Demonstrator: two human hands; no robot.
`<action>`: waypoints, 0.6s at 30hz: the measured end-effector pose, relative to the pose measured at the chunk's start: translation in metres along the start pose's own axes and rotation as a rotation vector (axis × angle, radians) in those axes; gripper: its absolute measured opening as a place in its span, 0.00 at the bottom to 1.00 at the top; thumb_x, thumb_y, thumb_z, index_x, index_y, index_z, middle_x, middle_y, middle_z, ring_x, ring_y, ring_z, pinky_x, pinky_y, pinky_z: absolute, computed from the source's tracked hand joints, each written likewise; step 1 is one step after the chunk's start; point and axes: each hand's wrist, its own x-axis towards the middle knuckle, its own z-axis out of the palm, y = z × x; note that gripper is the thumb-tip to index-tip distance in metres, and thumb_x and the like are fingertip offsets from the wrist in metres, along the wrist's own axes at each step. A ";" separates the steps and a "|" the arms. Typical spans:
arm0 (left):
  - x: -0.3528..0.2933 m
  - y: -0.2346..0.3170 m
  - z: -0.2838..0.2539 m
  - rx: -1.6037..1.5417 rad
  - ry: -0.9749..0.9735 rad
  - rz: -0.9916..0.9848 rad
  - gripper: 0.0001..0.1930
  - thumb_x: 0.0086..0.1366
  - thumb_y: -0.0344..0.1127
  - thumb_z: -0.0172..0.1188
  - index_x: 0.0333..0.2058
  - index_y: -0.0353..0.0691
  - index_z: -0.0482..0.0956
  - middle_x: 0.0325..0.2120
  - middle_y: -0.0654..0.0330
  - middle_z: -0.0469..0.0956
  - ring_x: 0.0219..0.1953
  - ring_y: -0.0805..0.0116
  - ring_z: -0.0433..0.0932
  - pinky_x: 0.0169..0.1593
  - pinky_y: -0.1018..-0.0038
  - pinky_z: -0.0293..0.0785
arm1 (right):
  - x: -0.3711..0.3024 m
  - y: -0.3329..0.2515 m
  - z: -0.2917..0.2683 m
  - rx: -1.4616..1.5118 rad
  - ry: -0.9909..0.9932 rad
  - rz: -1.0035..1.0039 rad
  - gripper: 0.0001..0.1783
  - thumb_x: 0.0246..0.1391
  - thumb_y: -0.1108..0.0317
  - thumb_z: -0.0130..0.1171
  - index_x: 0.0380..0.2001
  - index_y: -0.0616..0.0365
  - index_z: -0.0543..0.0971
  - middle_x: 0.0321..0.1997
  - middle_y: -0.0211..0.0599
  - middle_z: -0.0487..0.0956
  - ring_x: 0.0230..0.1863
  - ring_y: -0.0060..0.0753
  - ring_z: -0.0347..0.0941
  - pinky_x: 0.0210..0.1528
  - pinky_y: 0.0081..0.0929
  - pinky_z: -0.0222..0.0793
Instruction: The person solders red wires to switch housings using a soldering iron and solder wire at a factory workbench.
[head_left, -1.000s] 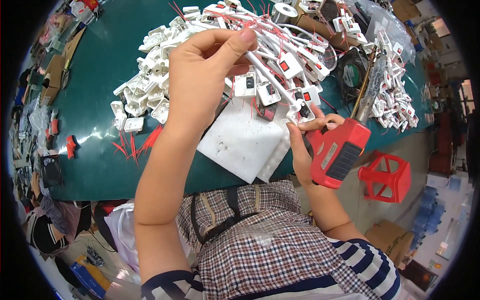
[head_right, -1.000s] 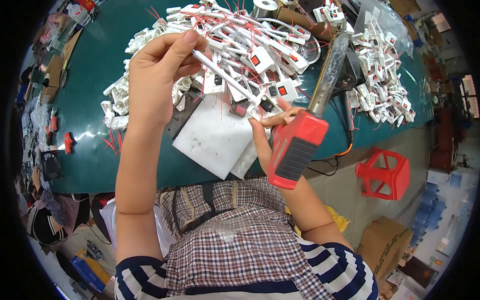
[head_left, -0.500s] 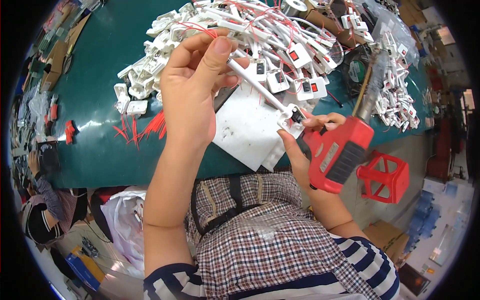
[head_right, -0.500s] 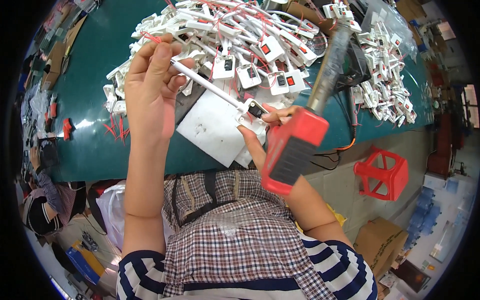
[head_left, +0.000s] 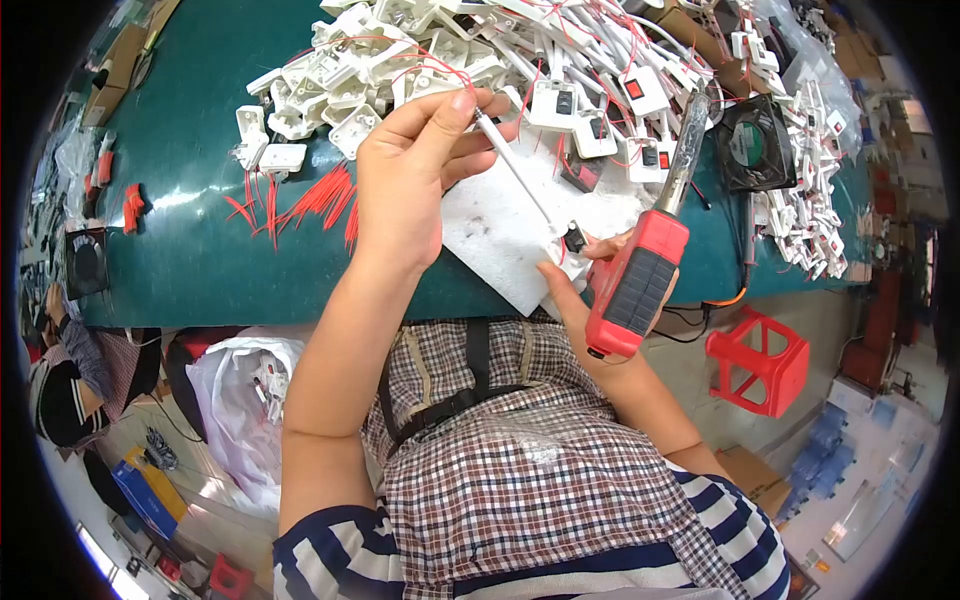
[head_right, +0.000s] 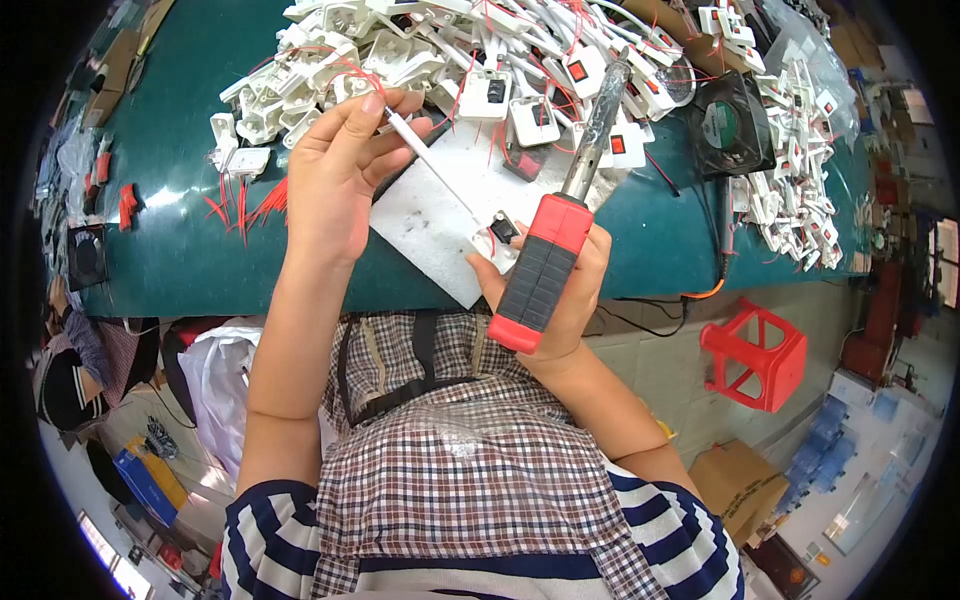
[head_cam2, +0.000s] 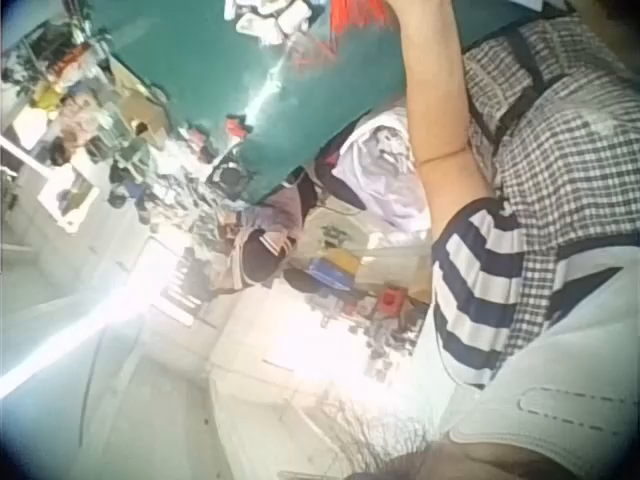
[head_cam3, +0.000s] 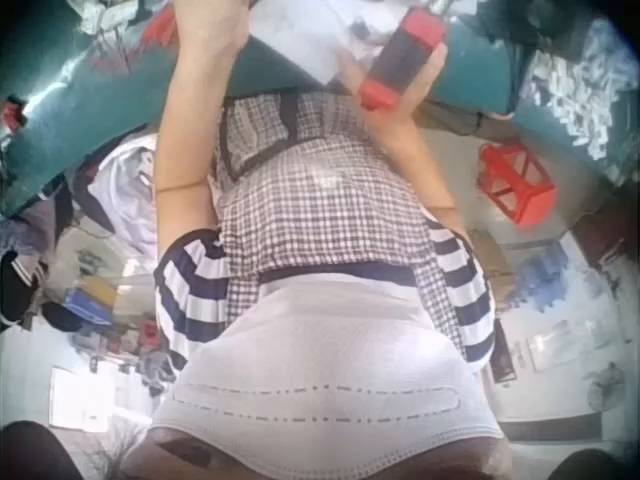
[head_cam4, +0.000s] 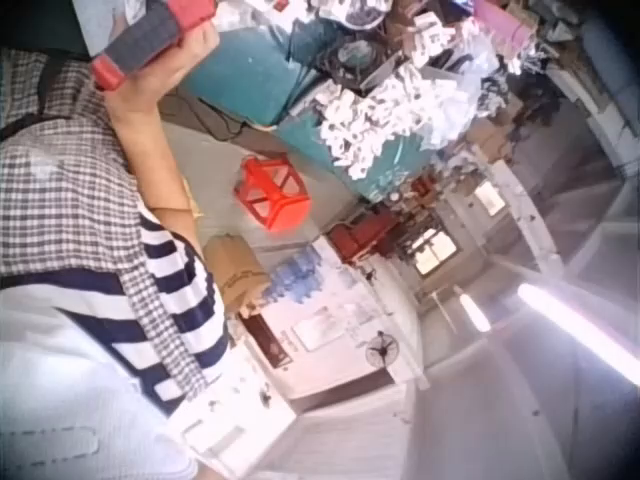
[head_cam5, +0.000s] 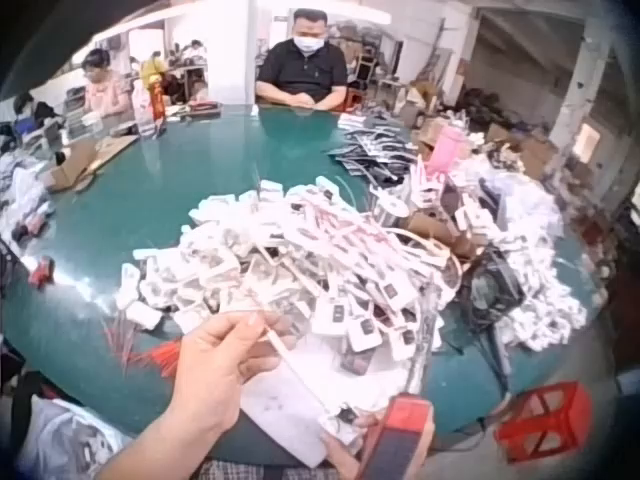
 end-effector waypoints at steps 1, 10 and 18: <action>-0.001 0.000 0.001 -0.002 0.004 0.000 0.15 0.72 0.41 0.64 0.45 0.34 0.84 0.42 0.54 0.87 0.41 0.68 0.88 0.39 0.80 0.82 | -0.001 0.001 0.000 0.001 -0.004 -0.001 0.47 0.35 0.70 0.85 0.55 0.62 0.64 0.40 0.33 0.81 0.51 0.42 0.73 0.52 0.38 0.71; 0.004 0.006 -0.004 -0.047 -0.023 -0.078 0.19 0.76 0.43 0.54 0.52 0.32 0.79 0.43 0.48 0.86 0.41 0.62 0.88 0.38 0.79 0.83 | -0.007 0.000 -0.001 0.041 0.009 0.038 0.48 0.37 0.69 0.85 0.57 0.65 0.63 0.39 0.37 0.79 0.49 0.42 0.74 0.50 0.37 0.75; 0.005 0.002 -0.008 0.041 -0.110 -0.078 0.19 0.77 0.42 0.53 0.55 0.31 0.78 0.46 0.47 0.85 0.44 0.60 0.88 0.41 0.77 0.85 | -0.003 -0.003 -0.005 -0.044 -0.035 -0.004 0.47 0.37 0.70 0.85 0.56 0.65 0.64 0.40 0.37 0.78 0.48 0.44 0.73 0.50 0.37 0.75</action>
